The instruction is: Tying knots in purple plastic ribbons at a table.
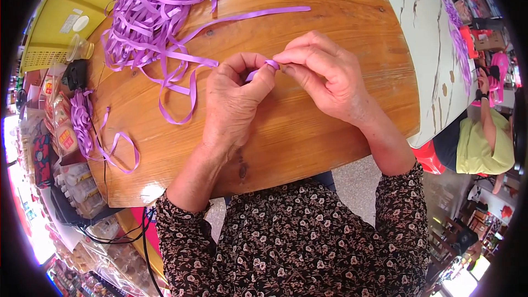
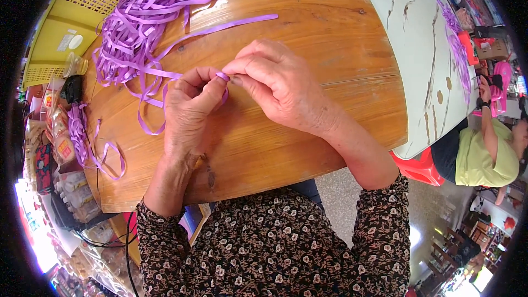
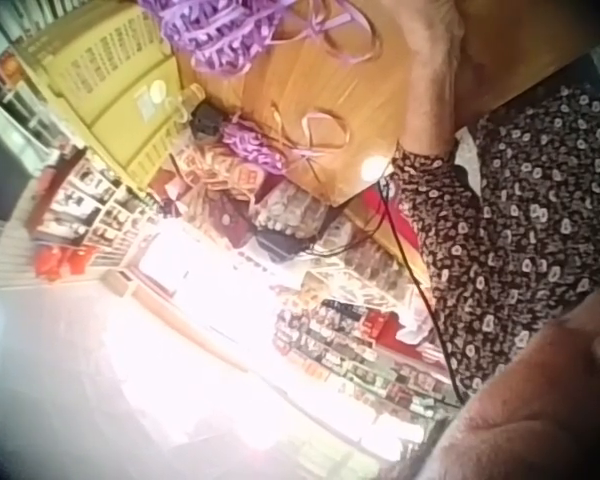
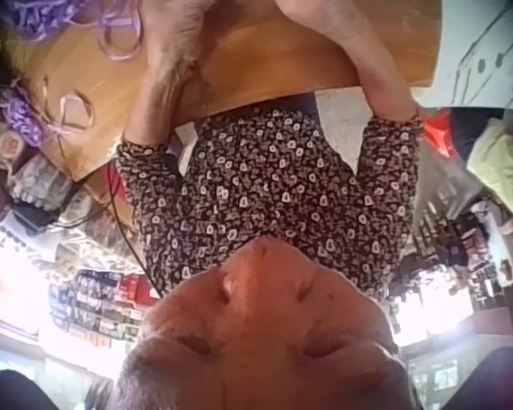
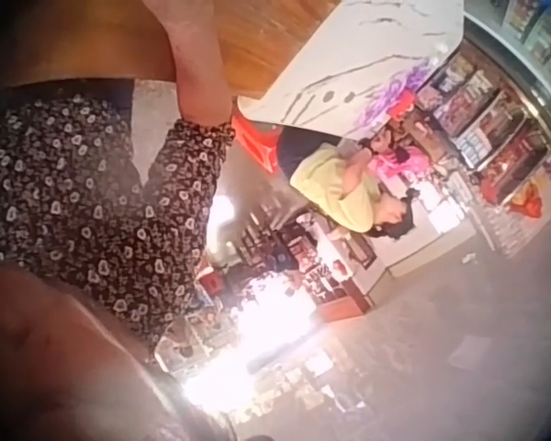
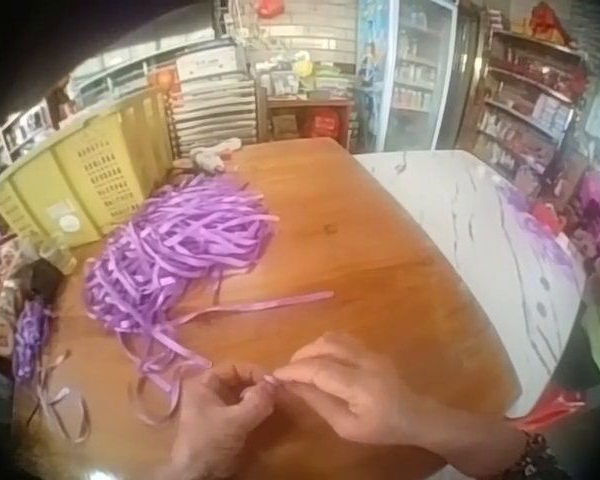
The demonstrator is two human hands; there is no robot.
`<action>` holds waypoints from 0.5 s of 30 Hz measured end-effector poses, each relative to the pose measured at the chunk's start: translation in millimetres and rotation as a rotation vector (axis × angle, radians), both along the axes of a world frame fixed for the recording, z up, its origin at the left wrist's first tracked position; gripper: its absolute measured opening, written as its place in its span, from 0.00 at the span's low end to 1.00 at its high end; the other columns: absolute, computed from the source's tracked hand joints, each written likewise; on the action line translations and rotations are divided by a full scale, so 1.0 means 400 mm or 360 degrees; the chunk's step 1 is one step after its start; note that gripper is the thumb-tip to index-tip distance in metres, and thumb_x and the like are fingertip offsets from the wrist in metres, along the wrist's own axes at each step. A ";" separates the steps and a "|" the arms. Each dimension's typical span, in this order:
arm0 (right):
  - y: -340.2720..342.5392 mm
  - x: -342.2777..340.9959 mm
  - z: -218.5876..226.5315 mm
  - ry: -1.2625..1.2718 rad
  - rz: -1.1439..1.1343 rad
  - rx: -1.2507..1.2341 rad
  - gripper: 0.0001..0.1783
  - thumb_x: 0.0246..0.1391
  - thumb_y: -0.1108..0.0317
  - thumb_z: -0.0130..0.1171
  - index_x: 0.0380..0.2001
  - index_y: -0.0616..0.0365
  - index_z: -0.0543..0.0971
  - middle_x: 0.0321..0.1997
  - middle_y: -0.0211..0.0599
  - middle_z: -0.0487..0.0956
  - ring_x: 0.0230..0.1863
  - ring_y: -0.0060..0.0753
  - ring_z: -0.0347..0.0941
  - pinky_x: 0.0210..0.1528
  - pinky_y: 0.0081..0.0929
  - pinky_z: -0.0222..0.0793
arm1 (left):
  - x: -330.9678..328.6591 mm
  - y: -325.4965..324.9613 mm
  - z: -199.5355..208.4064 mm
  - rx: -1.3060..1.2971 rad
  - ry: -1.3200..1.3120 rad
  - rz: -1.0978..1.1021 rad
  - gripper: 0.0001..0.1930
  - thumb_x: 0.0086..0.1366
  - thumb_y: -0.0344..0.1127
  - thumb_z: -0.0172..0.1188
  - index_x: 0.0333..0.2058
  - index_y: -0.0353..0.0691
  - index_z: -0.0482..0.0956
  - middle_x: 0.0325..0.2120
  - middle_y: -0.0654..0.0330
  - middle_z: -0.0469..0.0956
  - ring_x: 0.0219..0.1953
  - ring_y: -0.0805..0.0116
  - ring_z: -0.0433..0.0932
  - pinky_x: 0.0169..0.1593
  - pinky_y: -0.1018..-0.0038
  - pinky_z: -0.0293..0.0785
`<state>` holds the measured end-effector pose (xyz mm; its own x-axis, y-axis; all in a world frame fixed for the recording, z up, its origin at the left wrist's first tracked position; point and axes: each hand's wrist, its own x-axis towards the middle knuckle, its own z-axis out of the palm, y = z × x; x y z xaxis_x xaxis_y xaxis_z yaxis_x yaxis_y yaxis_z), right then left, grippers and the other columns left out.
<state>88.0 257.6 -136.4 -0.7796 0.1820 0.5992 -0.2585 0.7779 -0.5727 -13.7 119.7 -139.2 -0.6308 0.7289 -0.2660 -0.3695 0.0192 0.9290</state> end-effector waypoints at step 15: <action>0.005 0.014 0.019 -0.0512 0.0240 -0.1869 0.04 0.52 0.73 0.58 0.30 0.62 0.77 0.28 0.27 0.76 0.30 0.17 0.68 0.34 0.16 0.63 | 0.017 -0.001 0.007 0.0309 -0.0070 -0.0048 0.04 0.58 0.25 0.60 0.32 0.37 0.76 0.27 0.71 0.72 0.29 0.85 0.67 0.33 0.87 0.64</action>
